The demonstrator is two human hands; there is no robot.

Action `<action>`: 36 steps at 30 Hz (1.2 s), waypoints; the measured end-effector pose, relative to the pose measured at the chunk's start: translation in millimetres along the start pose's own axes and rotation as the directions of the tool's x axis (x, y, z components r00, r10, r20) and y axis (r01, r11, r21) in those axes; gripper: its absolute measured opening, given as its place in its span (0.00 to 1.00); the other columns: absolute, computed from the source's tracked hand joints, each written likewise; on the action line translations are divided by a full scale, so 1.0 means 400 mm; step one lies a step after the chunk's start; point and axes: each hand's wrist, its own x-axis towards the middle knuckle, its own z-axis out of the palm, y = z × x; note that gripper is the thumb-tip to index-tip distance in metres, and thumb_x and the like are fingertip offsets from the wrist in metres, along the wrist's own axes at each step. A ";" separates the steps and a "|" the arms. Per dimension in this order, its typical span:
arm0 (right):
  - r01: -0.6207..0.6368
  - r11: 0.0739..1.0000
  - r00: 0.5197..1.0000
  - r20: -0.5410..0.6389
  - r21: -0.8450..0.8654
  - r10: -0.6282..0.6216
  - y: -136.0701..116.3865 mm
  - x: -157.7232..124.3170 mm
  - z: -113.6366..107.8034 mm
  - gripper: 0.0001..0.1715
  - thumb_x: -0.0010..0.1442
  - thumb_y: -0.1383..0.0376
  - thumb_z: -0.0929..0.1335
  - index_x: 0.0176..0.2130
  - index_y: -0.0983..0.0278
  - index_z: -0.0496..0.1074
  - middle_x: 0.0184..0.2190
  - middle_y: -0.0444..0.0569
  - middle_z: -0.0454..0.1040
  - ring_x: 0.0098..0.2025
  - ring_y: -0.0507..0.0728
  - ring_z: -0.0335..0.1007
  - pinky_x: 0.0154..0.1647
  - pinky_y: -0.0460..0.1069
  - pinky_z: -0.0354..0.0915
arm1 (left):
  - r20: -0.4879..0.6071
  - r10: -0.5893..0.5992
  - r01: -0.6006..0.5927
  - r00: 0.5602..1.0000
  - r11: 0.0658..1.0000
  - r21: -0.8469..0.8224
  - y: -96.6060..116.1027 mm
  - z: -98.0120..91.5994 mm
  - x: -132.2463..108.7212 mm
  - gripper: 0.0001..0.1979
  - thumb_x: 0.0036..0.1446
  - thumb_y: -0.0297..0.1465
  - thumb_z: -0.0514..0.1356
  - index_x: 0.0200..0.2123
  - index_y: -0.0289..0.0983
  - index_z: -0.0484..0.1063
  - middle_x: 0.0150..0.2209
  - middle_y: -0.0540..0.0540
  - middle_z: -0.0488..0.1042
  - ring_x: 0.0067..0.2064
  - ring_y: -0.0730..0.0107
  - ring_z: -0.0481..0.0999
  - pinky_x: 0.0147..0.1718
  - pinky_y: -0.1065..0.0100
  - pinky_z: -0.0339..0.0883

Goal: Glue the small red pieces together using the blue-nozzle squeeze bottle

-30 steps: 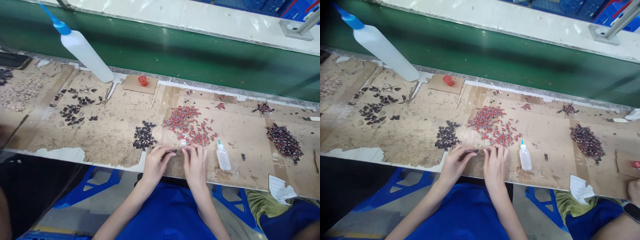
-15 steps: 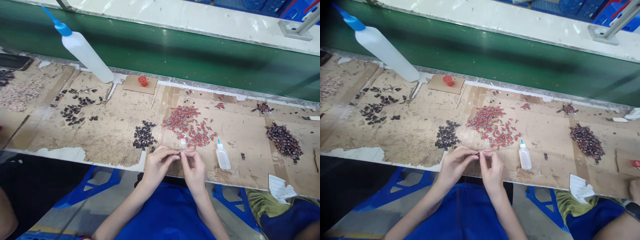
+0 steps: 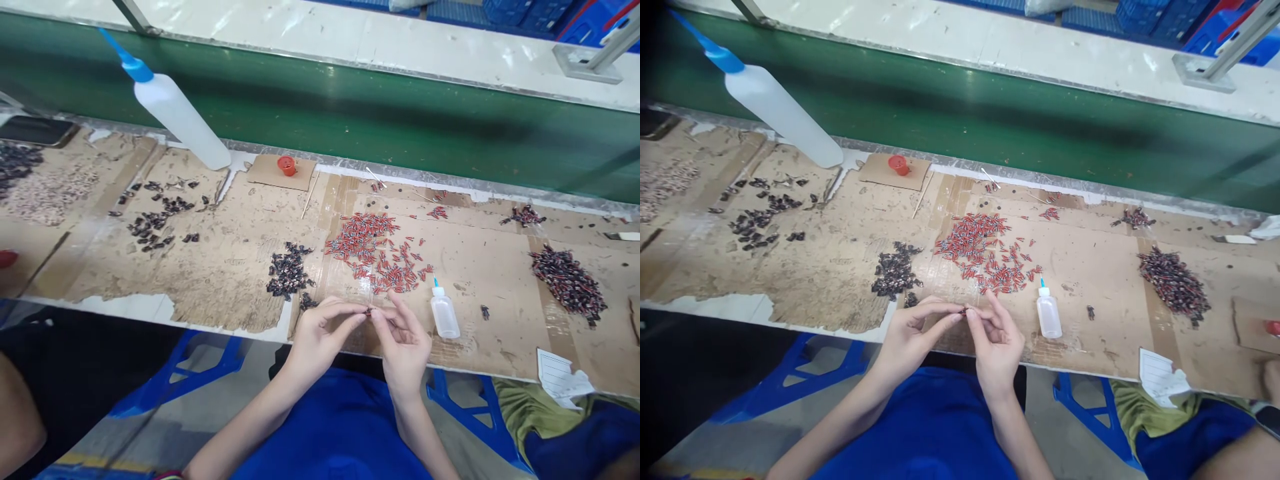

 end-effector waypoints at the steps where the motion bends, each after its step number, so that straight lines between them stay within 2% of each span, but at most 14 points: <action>1: -0.028 0.999 1.000 0.002 0.021 0.028 -0.004 0.001 -0.002 0.16 0.52 0.59 0.74 0.41 0.63 0.78 0.30 0.49 0.82 0.33 0.57 0.80 0.38 0.53 0.77 | 0.011 0.013 -0.013 1.000 1.000 0.005 0.003 0.000 -0.001 0.05 0.55 0.31 0.65 0.34 0.40 0.82 0.32 0.45 0.82 0.36 0.65 0.79 0.39 0.65 0.76; 4: -0.041 0.999 0.999 0.014 0.021 0.040 -0.011 0.001 -0.009 0.11 0.51 0.60 0.75 0.35 0.62 0.81 0.31 0.50 0.82 0.33 0.59 0.80 0.37 0.54 0.77 | 0.031 0.027 -0.027 0.999 0.999 0.029 0.007 0.000 -0.002 0.05 0.55 0.30 0.65 0.34 0.40 0.82 0.32 0.46 0.82 0.35 0.66 0.79 0.37 0.66 0.75; 8: 0.056 0.998 0.998 0.040 -0.036 -0.055 -0.009 -0.006 -0.015 0.05 0.55 0.63 0.73 0.34 0.61 0.81 0.32 0.50 0.82 0.34 0.57 0.79 0.36 0.52 0.76 | 0.022 0.014 -0.015 1.000 0.999 0.051 0.004 0.003 -0.004 0.05 0.55 0.29 0.65 0.34 0.41 0.82 0.32 0.46 0.82 0.36 0.66 0.80 0.38 0.67 0.74; 13: 0.224 0.959 0.974 0.066 -0.174 -0.215 -0.004 -0.017 -0.019 0.06 0.59 0.67 0.70 0.36 0.61 0.80 0.32 0.50 0.80 0.35 0.56 0.77 0.36 0.52 0.75 | 0.008 0.023 -0.023 1.000 0.999 0.023 -0.001 0.011 -0.007 0.05 0.54 0.28 0.64 0.33 0.39 0.81 0.32 0.46 0.82 0.35 0.67 0.80 0.39 0.68 0.74; 17: 0.292 0.933 0.956 0.090 -0.211 -0.279 -0.005 -0.017 -0.022 0.07 0.60 0.69 0.69 0.37 0.61 0.80 0.32 0.50 0.79 0.35 0.56 0.76 0.37 0.52 0.74 | -0.010 0.004 -0.004 1.000 1.000 0.030 -0.006 0.025 -0.013 0.06 0.55 0.28 0.63 0.34 0.38 0.81 0.33 0.46 0.82 0.36 0.66 0.80 0.40 0.67 0.74; 27: 0.297 0.932 0.951 0.154 -0.208 -0.269 0.001 -0.019 -0.042 0.10 0.61 0.70 0.68 0.40 0.61 0.79 0.35 0.51 0.79 0.38 0.56 0.77 0.40 0.51 0.74 | 0.018 0.014 -0.015 1.000 0.997 0.070 -0.013 0.038 -0.021 0.06 0.57 0.29 0.60 0.35 0.37 0.77 0.36 0.45 0.80 0.40 0.66 0.78 0.42 0.67 0.72; 32: 0.313 0.922 0.947 0.144 -0.230 -0.286 0.003 -0.015 -0.061 0.09 0.60 0.70 0.69 0.39 0.61 0.79 0.34 0.50 0.79 0.36 0.55 0.77 0.39 0.51 0.74 | 0.083 0.024 -0.030 0.996 0.997 0.070 -0.017 0.059 -0.017 0.06 0.59 0.30 0.59 0.36 0.38 0.76 0.35 0.45 0.80 0.39 0.65 0.78 0.41 0.66 0.72; 34: 0.271 0.932 0.961 0.122 -0.240 -0.248 0.007 -0.006 -0.080 0.08 0.59 0.68 0.70 0.39 0.61 0.79 0.35 0.50 0.79 0.38 0.56 0.77 0.41 0.52 0.73 | 0.151 0.074 -0.090 0.986 0.991 0.100 -0.018 0.062 -0.006 0.08 0.61 0.32 0.58 0.41 0.39 0.76 0.38 0.44 0.80 0.43 0.64 0.78 0.45 0.64 0.71; 36: 0.221 0.938 0.975 0.048 -0.266 -0.216 0.010 0.013 -0.109 0.06 0.58 0.65 0.71 0.38 0.62 0.79 0.36 0.50 0.80 0.38 0.57 0.77 0.43 0.53 0.73 | 0.212 0.133 -0.175 0.968 0.966 0.192 -0.021 0.046 0.011 0.15 0.62 0.34 0.58 0.52 0.42 0.71 0.45 0.43 0.79 0.51 0.61 0.75 0.51 0.59 0.68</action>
